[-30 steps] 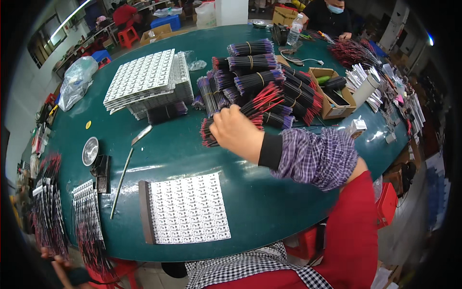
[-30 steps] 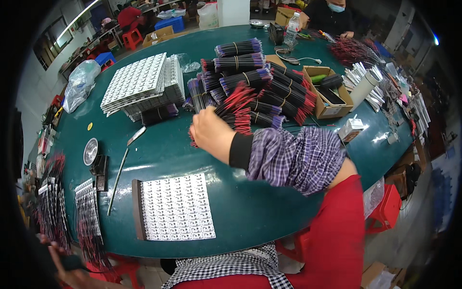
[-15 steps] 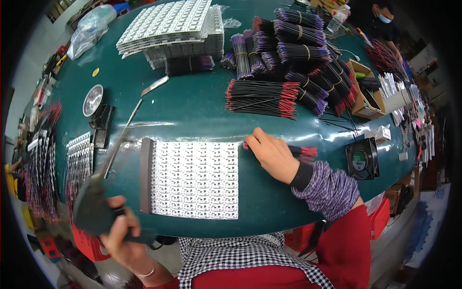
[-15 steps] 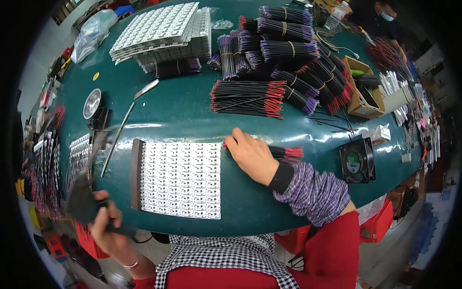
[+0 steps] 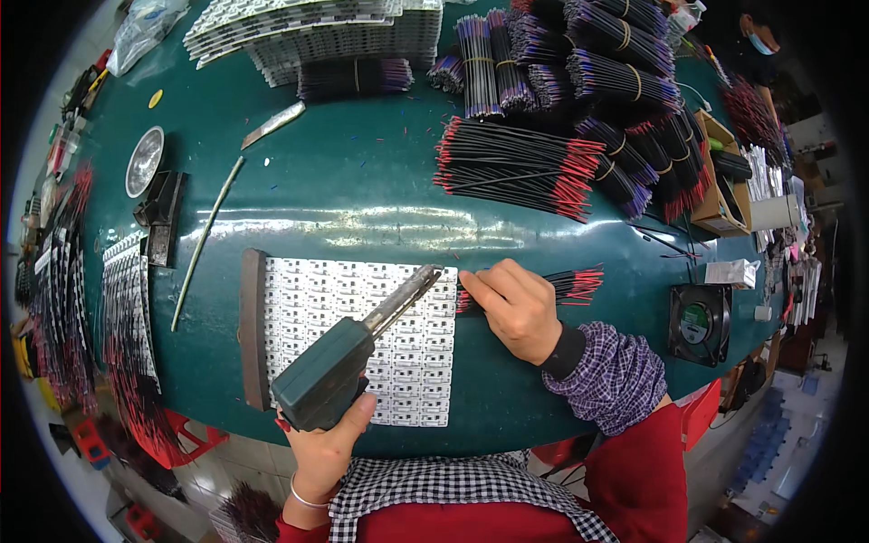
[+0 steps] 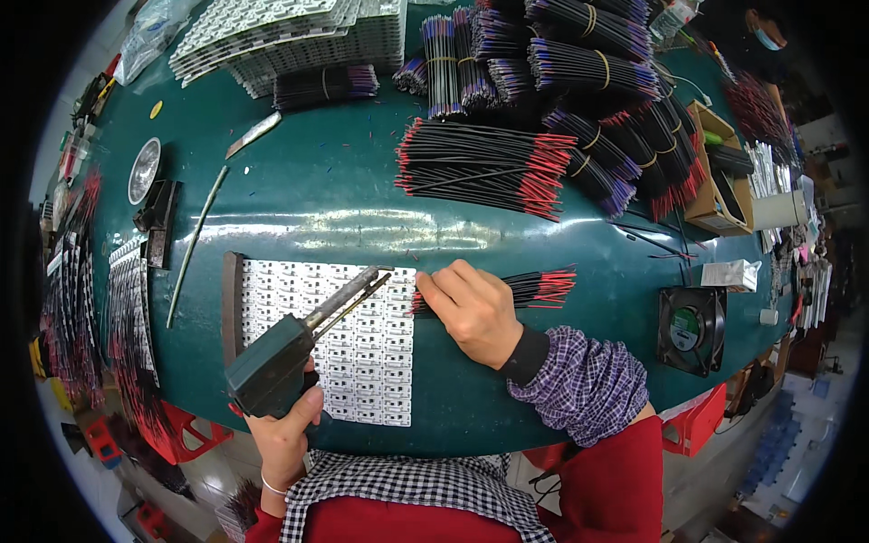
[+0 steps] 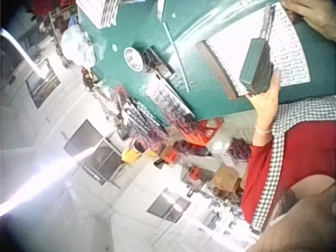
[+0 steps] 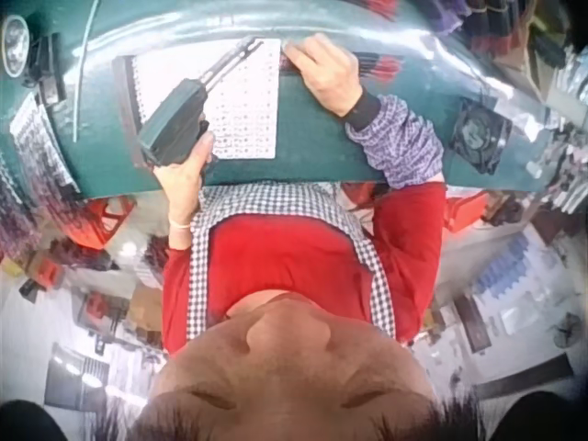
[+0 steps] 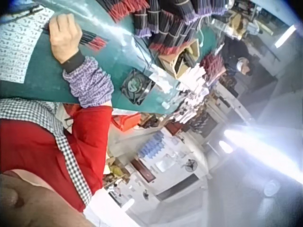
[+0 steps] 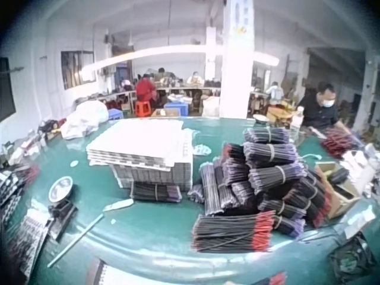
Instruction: The person solders wires onto a circuit board using a soldering tool, moves the finished board onto a stack, places a new circuit board onto the table, and solders wires onto it.
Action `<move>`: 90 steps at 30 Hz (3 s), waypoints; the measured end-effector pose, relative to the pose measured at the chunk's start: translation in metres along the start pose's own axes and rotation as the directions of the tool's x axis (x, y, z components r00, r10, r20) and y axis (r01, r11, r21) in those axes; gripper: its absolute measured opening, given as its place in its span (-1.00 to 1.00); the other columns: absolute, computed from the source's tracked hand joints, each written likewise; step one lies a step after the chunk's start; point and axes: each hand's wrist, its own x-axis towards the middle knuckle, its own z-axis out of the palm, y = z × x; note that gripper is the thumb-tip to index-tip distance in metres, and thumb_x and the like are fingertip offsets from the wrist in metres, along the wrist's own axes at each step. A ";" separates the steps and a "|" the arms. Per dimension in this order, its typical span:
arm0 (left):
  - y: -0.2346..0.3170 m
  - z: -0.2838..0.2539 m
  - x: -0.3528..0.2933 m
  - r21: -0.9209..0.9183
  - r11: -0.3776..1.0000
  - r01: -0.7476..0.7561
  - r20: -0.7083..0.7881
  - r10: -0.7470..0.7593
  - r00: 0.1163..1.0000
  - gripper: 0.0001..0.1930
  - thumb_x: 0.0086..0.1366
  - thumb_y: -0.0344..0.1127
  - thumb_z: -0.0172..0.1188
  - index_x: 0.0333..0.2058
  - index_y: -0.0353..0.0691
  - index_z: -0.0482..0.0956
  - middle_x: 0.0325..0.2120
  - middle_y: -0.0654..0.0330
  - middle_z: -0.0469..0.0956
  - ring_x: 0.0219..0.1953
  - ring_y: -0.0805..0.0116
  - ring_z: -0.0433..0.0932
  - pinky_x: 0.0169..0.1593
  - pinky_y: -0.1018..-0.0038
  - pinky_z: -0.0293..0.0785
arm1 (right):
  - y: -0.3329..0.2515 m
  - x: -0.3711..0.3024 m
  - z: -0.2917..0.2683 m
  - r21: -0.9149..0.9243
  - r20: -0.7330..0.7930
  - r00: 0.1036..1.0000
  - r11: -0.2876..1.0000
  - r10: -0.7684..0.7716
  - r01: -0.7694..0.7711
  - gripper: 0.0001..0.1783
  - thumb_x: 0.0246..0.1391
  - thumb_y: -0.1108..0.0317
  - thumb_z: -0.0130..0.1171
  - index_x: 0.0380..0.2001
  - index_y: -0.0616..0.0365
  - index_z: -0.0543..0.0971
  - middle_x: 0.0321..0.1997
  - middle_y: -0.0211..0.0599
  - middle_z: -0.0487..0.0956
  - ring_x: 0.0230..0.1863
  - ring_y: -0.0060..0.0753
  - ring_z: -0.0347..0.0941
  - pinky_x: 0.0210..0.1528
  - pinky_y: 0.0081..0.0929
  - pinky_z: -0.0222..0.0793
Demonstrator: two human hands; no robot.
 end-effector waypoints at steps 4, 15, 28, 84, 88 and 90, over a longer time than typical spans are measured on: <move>-0.011 -0.003 0.006 0.113 0.993 -0.045 0.008 0.045 0.999 -0.67 0.15 -0.43 0.46 -0.12 -0.40 0.64 -0.30 0.19 0.67 -0.36 0.48 0.58 -0.29 0.54 0.53 | -0.002 0.003 -0.001 -0.013 0.027 1.000 1.000 -0.008 0.008 -0.62 -0.15 0.48 0.19 -0.15 0.29 0.60 -0.33 -0.35 0.51 -0.33 -0.39 0.50 -0.42 -0.51 0.43; -0.011 -0.002 0.010 0.192 0.981 -0.016 0.026 0.011 1.000 -0.73 0.18 -0.36 0.46 -0.22 -0.40 0.67 -0.38 0.20 0.68 -0.41 0.49 0.58 -0.30 0.53 0.51 | -0.006 0.017 -0.012 0.320 0.171 0.931 0.876 0.321 -0.361 -0.63 -0.25 0.68 0.26 -0.24 0.24 0.57 -0.30 -0.21 0.57 -0.33 -0.10 0.57 -0.33 -0.32 0.50; -0.021 0.001 0.016 0.335 0.916 -0.219 0.154 0.177 0.972 -0.77 0.13 -0.45 0.41 -0.24 -0.40 0.66 -0.41 0.14 0.60 -0.48 0.45 0.54 -0.39 0.52 0.45 | 0.001 0.025 -0.004 0.341 0.305 0.809 0.735 0.503 -0.586 -0.80 -0.12 0.56 0.30 -0.33 0.27 0.57 -0.31 -0.10 0.58 -0.29 0.06 0.55 -0.25 -0.21 0.47; -0.018 0.014 0.018 0.418 0.868 -0.269 0.211 0.195 0.958 -0.86 0.13 -0.52 0.35 -0.32 -0.42 0.64 -0.48 0.15 0.54 -0.55 0.49 0.47 -0.49 0.53 0.36 | 0.008 0.029 -0.008 0.351 0.362 0.804 0.731 0.471 -0.586 -0.81 -0.04 0.43 0.31 -0.34 0.31 0.62 -0.35 -0.09 0.56 -0.30 0.07 0.53 -0.24 -0.14 0.42; -0.018 0.014 0.019 0.464 0.815 -0.346 0.248 0.255 0.935 -0.87 0.13 -0.52 0.35 -0.34 -0.41 0.64 -0.48 0.15 0.54 -0.56 0.47 0.47 -0.50 0.53 0.36 | 0.007 0.029 -0.008 0.356 0.348 0.805 0.726 0.481 -0.588 -0.80 -0.05 0.43 0.32 -0.33 0.31 0.62 -0.35 -0.09 0.56 -0.30 0.06 0.53 -0.24 -0.14 0.42; -0.025 0.010 0.018 0.454 0.820 -0.349 0.235 0.268 0.934 -0.86 0.13 -0.51 0.35 -0.32 -0.41 0.65 -0.48 0.13 0.54 -0.57 0.43 0.48 -0.49 0.52 0.38 | 0.007 0.030 -0.009 0.357 0.363 0.796 0.717 0.484 -0.599 -0.80 -0.05 0.43 0.32 -0.33 0.30 0.63 -0.35 -0.10 0.56 -0.30 0.06 0.53 -0.24 -0.14 0.43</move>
